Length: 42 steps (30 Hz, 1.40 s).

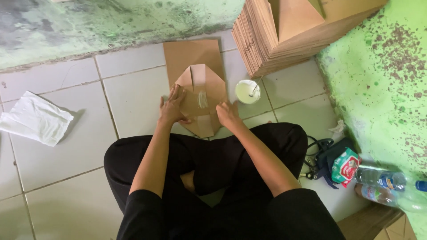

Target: The person sits on the floor and assembles a brown paper bag by applying glue to the flaps and folding them into shape. They use a small stick to spread the glue and press the edges together to form the bag.

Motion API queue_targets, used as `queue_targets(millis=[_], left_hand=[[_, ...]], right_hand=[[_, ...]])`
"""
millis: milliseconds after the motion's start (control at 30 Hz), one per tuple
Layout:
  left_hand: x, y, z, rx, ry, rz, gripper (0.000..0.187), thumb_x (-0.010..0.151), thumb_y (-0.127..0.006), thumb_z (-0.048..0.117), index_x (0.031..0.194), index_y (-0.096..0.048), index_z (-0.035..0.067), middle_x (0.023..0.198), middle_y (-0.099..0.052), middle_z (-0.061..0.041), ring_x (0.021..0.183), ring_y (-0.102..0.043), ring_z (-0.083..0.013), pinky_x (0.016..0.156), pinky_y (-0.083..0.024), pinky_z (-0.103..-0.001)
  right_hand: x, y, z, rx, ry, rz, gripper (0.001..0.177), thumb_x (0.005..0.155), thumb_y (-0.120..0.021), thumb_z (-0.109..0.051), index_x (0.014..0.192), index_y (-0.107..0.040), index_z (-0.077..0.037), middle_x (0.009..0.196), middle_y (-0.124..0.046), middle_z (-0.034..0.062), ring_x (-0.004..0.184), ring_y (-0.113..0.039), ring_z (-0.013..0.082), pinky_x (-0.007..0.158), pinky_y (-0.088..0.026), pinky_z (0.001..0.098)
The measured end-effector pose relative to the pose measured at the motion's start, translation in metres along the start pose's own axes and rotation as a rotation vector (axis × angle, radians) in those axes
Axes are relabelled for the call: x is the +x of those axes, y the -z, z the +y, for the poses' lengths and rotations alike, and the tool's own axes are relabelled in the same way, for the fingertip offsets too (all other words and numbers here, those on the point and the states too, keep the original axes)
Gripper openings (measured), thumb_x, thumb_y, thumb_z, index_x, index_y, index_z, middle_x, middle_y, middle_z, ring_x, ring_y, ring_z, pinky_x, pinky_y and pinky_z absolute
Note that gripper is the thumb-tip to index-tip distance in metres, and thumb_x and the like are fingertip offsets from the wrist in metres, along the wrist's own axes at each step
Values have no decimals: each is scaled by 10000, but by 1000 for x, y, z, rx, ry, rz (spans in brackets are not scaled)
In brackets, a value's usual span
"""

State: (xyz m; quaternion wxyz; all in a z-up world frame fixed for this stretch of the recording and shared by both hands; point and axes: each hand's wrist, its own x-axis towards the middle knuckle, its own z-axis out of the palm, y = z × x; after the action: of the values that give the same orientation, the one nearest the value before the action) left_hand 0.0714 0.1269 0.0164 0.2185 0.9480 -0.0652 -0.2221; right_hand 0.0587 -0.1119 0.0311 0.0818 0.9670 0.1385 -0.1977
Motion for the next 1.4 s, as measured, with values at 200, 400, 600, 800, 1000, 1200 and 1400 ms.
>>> queue_targets(millis=[200, 400, 600, 800, 1000, 1200, 1400], left_hand=[[-11, 1, 1, 78, -48, -21, 1380, 479, -979, 525, 1628, -249, 299, 1743, -39, -21, 1598, -78, -195, 1254, -193, -596], [-27, -11, 8, 138, -64, -13, 1161, 546, -957, 514, 1546, -446, 218, 1730, -141, -82, 1584, -174, -253, 1128, -455, -524], [1, -31, 0, 165, -79, 167, 803, 764, -823, 502, 1460, -551, 210, 1432, -433, -45, 1330, -451, -297, 974, -535, -455], [2, -12, 10, 121, -84, 121, 1027, 707, -871, 487, 1566, -408, 165, 1543, -318, -108, 1495, -235, -350, 1120, -420, -531], [2, 5, 23, 105, -20, 91, 1104, 705, -863, 517, 1597, -340, 130, 1567, -259, -158, 1478, -250, -371, 1090, -461, -539], [2, 1, 28, 71, -14, 107, 1157, 661, -870, 580, 1571, -355, 85, 1504, -279, -181, 1422, -304, -400, 1069, -470, -553], [-4, -4, 30, 66, -49, 110, 1154, 664, -895, 511, 1563, -335, 53, 1444, -319, -190, 1349, -380, -406, 1016, -509, -553]], right_hand=[[-45, 52, 42, 674, -240, 67, 464, 920, -612, -383, 1339, -654, -188, 1106, -758, 174, 1109, -700, 410, 957, -546, 567], [-37, 77, 171, 893, -403, 259, 656, 994, -678, -327, 1508, -459, 19, 1261, -675, 249, 1149, -689, 308, 887, -598, 451], [-1, 47, 214, 859, -503, 231, 747, 999, -676, -349, 1524, -372, 86, 1339, -619, 277, 1229, -642, 335, 916, -594, 486], [58, -31, 224, 879, -620, 193, 693, 865, -766, -438, 1388, -593, -19, 1305, -648, 251, 1173, -656, 427, 904, -582, 597], [63, -23, 189, 835, -602, 347, 104, 867, -741, -227, 954, -792, -203, 1112, -758, 97, 995, -736, 380, 805, -614, 513], [16, 27, 167, 894, -396, 600, 121, 846, -728, -33, 908, -797, -112, 853, -774, 111, 800, -763, 297, 743, -604, 363], [-4, 47, 168, 919, -370, 732, 82, 829, -793, -100, 901, -755, -86, 818, -768, 122, 792, -768, 259, 738, -608, 337]])
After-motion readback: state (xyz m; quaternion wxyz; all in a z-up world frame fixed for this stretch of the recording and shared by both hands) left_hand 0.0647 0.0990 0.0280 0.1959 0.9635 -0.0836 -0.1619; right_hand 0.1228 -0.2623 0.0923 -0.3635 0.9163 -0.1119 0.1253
